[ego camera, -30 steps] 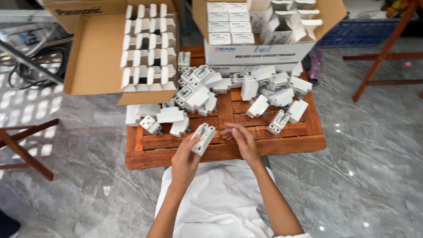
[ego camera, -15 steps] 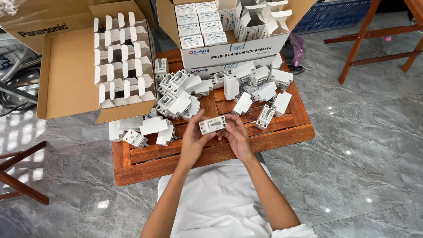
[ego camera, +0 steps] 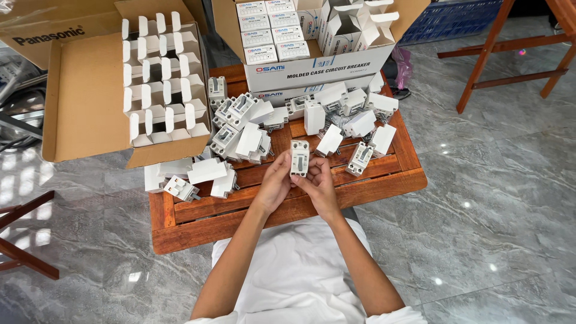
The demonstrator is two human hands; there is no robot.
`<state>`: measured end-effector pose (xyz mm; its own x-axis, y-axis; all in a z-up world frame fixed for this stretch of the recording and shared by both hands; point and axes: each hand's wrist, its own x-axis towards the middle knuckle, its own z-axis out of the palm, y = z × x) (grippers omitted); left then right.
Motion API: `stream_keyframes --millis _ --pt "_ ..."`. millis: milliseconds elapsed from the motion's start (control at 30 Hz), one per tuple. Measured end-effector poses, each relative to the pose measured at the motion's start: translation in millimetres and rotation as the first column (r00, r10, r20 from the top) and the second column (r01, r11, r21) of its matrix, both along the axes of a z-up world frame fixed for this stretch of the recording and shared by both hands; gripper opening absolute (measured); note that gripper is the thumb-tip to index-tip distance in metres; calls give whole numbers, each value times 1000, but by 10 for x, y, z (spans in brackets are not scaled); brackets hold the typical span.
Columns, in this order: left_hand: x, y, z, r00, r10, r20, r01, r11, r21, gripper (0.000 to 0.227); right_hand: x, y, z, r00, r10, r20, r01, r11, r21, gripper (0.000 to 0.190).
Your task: The person sits on the floor and repeatedly picks up white molded case circuit breakers from a wooden table, inspects them by turning them over, and places them into small cardboard boxes. The person handles the breakers one at a time, rotating them to view different sides before packing.
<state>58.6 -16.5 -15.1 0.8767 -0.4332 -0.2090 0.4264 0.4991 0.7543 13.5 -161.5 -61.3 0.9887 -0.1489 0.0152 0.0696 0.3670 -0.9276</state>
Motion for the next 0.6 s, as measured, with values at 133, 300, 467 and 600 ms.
stream_keyframes --millis 133,300,467,600 --pt "65 38 -246 999 -9 -38 6 996 -88 48 -37 57 134 1000 -16 15 16 1000 0 49" --pt "65 61 -244 997 57 -43 -63 986 -155 54 -59 133 216 999 -34 26 35 998 -46 49" --pt "94 78 -428 993 78 -83 -92 979 -182 57 -74 143 277 998 -44 36 46 997 -60 44" --pt "173 68 -804 993 75 -92 -93 975 -203 56 -63 91 212 999 -26 29 28 998 -62 40"
